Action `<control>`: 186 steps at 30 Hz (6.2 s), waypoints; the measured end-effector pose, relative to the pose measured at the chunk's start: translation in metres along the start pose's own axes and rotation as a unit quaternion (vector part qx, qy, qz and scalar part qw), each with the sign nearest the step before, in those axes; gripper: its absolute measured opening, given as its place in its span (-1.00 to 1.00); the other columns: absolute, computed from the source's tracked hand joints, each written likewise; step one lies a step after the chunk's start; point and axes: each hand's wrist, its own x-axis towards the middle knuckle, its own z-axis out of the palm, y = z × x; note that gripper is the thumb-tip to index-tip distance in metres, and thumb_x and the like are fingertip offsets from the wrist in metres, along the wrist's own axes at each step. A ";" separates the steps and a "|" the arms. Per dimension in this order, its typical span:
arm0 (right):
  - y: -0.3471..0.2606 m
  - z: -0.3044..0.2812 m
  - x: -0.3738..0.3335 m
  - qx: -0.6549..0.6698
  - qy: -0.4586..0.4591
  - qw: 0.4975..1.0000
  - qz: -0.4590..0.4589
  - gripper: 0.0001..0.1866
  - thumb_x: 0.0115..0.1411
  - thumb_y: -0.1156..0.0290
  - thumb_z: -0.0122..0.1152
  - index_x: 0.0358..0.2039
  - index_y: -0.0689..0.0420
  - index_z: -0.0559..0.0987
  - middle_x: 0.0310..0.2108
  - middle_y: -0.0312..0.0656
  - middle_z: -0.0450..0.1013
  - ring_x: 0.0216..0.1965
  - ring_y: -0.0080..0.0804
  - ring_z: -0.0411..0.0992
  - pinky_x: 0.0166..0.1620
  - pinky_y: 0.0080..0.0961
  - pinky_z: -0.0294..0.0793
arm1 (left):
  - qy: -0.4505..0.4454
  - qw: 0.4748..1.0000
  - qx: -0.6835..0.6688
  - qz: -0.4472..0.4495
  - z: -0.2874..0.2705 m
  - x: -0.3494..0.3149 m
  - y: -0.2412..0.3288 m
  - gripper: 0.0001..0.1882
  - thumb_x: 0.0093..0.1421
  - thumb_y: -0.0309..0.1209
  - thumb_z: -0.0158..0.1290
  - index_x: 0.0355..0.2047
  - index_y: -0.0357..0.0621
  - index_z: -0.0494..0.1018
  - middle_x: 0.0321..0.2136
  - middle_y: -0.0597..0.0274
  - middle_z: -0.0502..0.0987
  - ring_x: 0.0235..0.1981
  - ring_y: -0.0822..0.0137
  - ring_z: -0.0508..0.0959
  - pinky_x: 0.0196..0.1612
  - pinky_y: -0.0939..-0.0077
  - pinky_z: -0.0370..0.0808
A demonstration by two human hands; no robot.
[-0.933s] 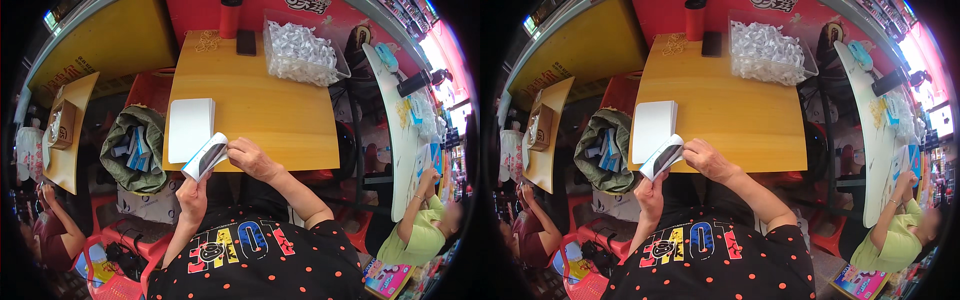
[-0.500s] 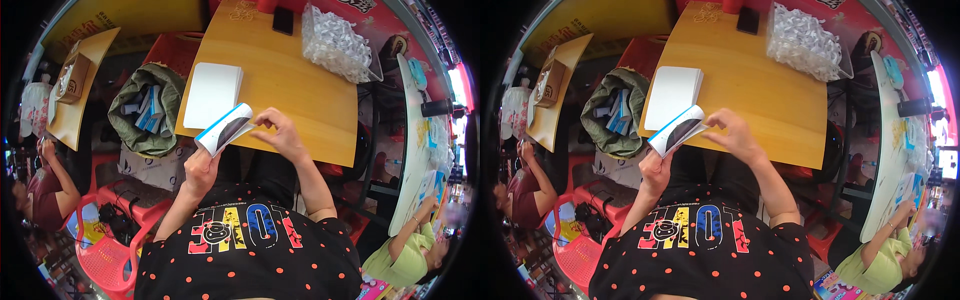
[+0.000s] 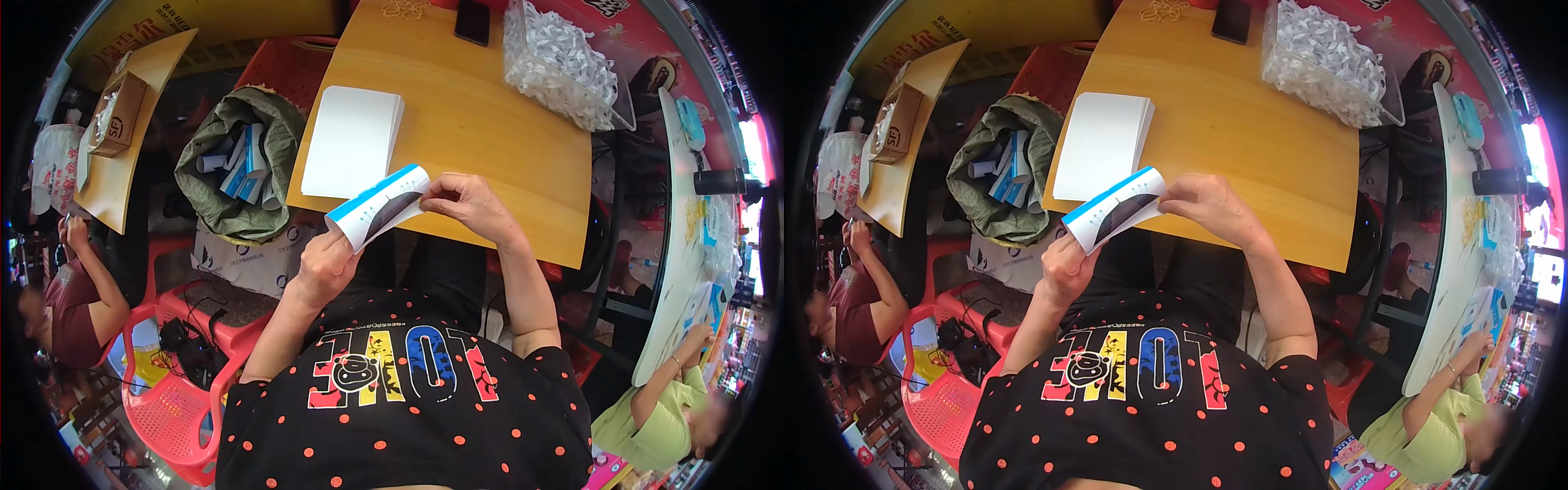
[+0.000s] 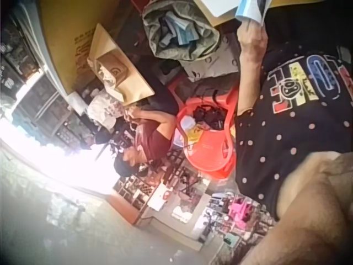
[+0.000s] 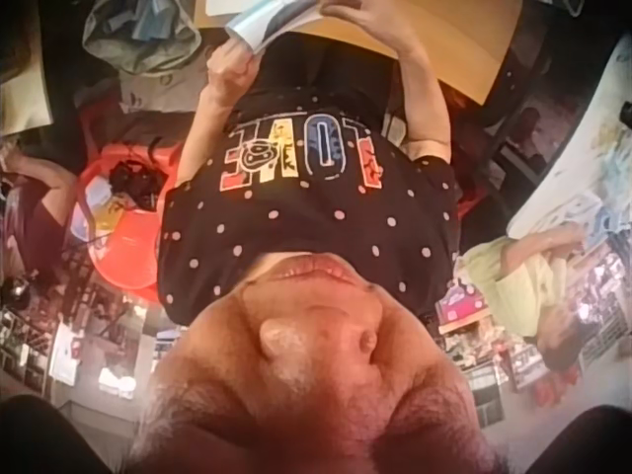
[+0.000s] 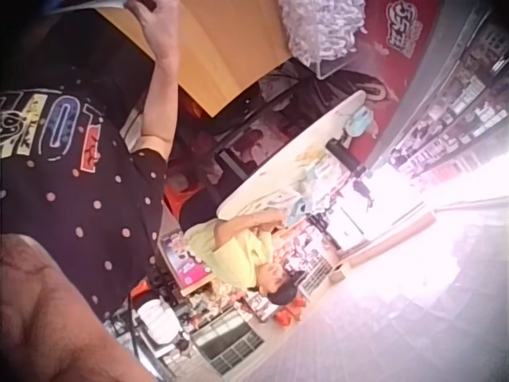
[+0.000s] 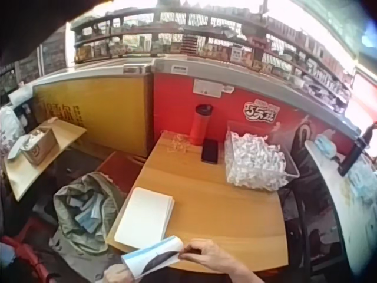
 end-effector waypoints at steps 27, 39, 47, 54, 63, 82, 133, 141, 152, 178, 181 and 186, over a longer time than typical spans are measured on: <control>-0.093 0.047 -0.056 0.144 -0.244 0.953 -0.110 -0.93 0.01 0.63 0.19 -0.52 0.24 0.47 -0.52 -0.29 0.40 -0.51 -0.57 0.37 -0.44 -0.65 0.33 | -0.037 0.997 0.001 0.072 0.018 0.004 -0.020 -0.63 -0.13 -0.70 0.12 -0.23 -0.38 0.44 -0.50 0.03 0.50 -0.54 0.08 0.54 -0.53 0.33 0.46; -0.088 -0.204 0.082 0.065 0.376 0.890 -0.247 -0.79 0.11 0.30 0.22 -0.41 0.21 0.56 -0.55 -0.39 0.41 -0.56 -0.78 0.20 -0.51 -0.75 0.11 | 0.059 0.962 -0.189 -0.186 0.000 0.002 0.004 -0.79 0.10 -0.69 0.06 -0.21 -0.40 0.50 -0.36 -0.01 0.61 -0.30 0.24 0.64 -0.26 0.49 0.56; -0.002 -0.349 0.172 -0.351 0.486 0.797 -0.072 -0.72 0.02 0.26 0.25 -0.25 0.06 0.64 -0.33 -0.16 0.58 -0.27 -0.38 0.55 -0.13 -0.46 0.46 | 0.054 0.962 -0.187 -0.193 -0.001 -0.003 -0.003 -0.80 0.21 -0.63 -0.03 -0.18 -0.51 0.46 -0.33 0.01 0.59 -0.29 0.22 0.62 -0.19 0.45 0.58; -0.067 -0.222 0.131 -0.203 0.492 0.812 -0.240 -0.78 0.19 0.39 0.10 -0.19 0.12 0.61 -0.31 -0.19 0.57 -0.26 -0.56 0.51 -0.14 -0.64 0.42 | 0.154 0.813 -0.413 -0.380 -0.005 -0.008 -0.011 -0.78 0.24 -0.57 -0.05 -0.16 -0.51 0.44 -0.31 -0.05 0.58 -0.30 0.21 0.62 -0.23 0.45 0.59; -0.039 0.020 0.007 0.030 0.217 0.954 -0.207 -0.87 -0.01 0.64 0.28 -0.39 0.22 0.59 -0.40 -0.29 0.44 -0.47 -0.64 0.26 -0.37 -0.69 0.28 | 0.182 0.678 -0.605 -0.376 -0.002 0.022 -0.012 -0.77 0.26 -0.48 -0.08 -0.15 -0.41 0.42 -0.27 -0.09 0.56 -0.32 0.21 0.64 -0.28 0.45 0.65; -0.001 0.046 0.009 0.395 0.162 0.903 -0.051 -0.95 0.07 0.59 0.25 -0.45 0.23 0.53 -0.52 -0.28 0.49 -0.58 -0.69 0.35 -0.49 -0.78 0.30 | 0.160 0.750 -0.536 -0.353 0.008 0.013 0.000 -0.74 0.27 -0.45 -0.05 -0.19 -0.48 0.44 -0.33 -0.09 0.57 -0.36 0.18 0.64 -0.24 0.40 0.61; 0.008 0.078 0.002 0.253 0.080 0.964 -0.006 -0.77 0.28 0.43 0.02 -0.25 0.32 0.58 -0.42 -0.26 0.44 -0.49 -0.60 0.37 -0.36 -0.69 0.35 | 0.186 0.820 -0.317 -0.438 -0.084 -0.039 -0.064 -0.86 0.13 -0.45 0.11 -0.49 -0.27 0.55 -0.68 0.31 0.46 -0.69 0.55 0.45 -0.61 0.74 0.34; -0.005 0.070 0.011 -0.238 0.212 0.927 -0.199 -0.61 0.06 0.37 0.29 -0.09 0.21 0.54 -0.12 -0.13 0.47 -0.18 -0.28 0.39 -0.09 -0.41 0.37 | 0.294 0.849 -0.060 -0.434 -0.099 -0.062 -0.205 -0.60 0.12 -0.38 0.14 -0.11 -0.46 0.45 -0.36 0.02 0.56 -0.40 0.33 0.58 -0.32 0.58 0.49; 0.012 0.082 0.035 -0.420 0.179 0.830 -0.321 -0.65 -0.08 0.52 0.29 -0.20 0.15 0.54 -0.10 -0.32 0.46 -0.27 -0.38 0.38 -0.23 -0.40 0.31 | 0.241 0.857 -0.088 -0.447 -0.046 -0.079 -0.141 -0.30 0.13 -0.48 0.11 0.24 -0.33 0.06 0.17 -0.17 0.21 0.07 0.10 0.42 0.03 0.41 0.41; -0.036 0.068 -0.053 0.218 0.135 0.965 -0.045 -0.92 0.07 0.60 0.25 -0.37 0.25 0.61 -0.45 -0.26 0.52 -0.45 -0.60 0.44 -0.34 -0.72 0.40 | 0.016 0.817 -0.462 -0.344 -0.035 -0.006 -0.015 -0.65 0.05 -0.74 -0.06 -0.17 -0.27 0.54 -0.11 -0.05 0.52 -0.13 0.20 0.56 -0.01 0.47 0.45; -0.018 0.061 -0.040 0.299 0.178 0.932 -0.099 -0.92 0.10 0.57 0.23 -0.37 0.27 0.61 -0.35 -0.25 0.51 -0.37 -0.57 0.44 -0.23 -0.66 0.41 | -0.013 0.925 -0.331 -0.186 -0.039 0.001 0.002 -0.67 -0.07 -0.77 -0.04 -0.33 -0.25 0.61 -0.08 -0.15 0.50 -0.04 0.10 0.52 0.03 0.38 0.43; 0.007 0.060 -0.020 0.411 0.126 0.903 -0.011 -0.89 0.11 0.51 0.23 -0.36 0.27 0.60 -0.33 -0.22 0.52 -0.31 -0.52 0.46 -0.09 -0.57 0.42 | -0.102 0.989 -0.106 -0.013 -0.043 0.014 0.012 -0.66 -0.12 -0.78 -0.04 -0.35 -0.22 0.58 -0.03 -0.03 0.48 0.09 0.02 0.42 0.10 0.30 0.40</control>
